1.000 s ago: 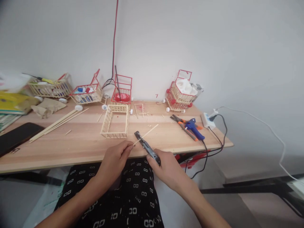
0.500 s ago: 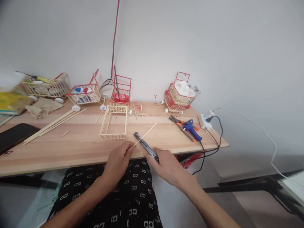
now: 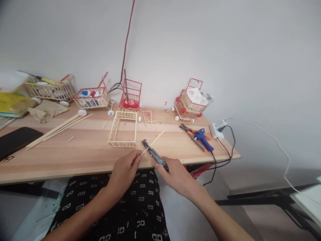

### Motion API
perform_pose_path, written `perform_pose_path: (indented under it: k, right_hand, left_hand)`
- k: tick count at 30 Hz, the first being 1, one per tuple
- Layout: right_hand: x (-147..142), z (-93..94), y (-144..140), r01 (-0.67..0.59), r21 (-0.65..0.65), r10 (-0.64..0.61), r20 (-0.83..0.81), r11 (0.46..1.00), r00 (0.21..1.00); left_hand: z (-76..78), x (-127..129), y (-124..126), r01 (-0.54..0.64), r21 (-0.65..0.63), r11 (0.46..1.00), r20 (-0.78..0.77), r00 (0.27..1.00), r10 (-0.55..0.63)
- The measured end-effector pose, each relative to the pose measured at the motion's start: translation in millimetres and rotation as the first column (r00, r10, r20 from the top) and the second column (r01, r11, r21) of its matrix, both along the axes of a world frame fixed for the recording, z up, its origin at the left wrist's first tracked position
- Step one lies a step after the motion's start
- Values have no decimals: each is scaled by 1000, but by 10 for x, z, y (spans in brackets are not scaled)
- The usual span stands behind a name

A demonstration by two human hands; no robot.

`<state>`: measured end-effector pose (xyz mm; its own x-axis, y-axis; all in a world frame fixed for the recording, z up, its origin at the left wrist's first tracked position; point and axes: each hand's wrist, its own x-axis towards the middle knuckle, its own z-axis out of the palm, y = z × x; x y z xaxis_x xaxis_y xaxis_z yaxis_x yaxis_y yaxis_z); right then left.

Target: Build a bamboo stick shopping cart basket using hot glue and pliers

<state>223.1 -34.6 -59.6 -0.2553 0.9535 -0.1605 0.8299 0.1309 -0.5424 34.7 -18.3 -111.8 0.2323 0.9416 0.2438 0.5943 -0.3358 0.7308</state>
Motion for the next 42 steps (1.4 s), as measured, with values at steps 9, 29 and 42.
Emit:
perform_pose_path:
  k: [9, 29, 42]
  right_hand:
    - [14, -11, 27, -4, 32, 3, 33, 999, 999]
    - [79, 30, 100, 56, -73, -42, 173, 996, 984]
    - [87, 3, 165, -53, -35, 57, 117, 998, 992]
  left_hand:
    - [-46, 13, 1, 4, 75, 997, -128, 992, 6]
    - [-68, 56, 8, 10, -6, 1000, -217, 976, -11]
    - [23, 85, 30, 51, -33, 998, -436, 898, -60]
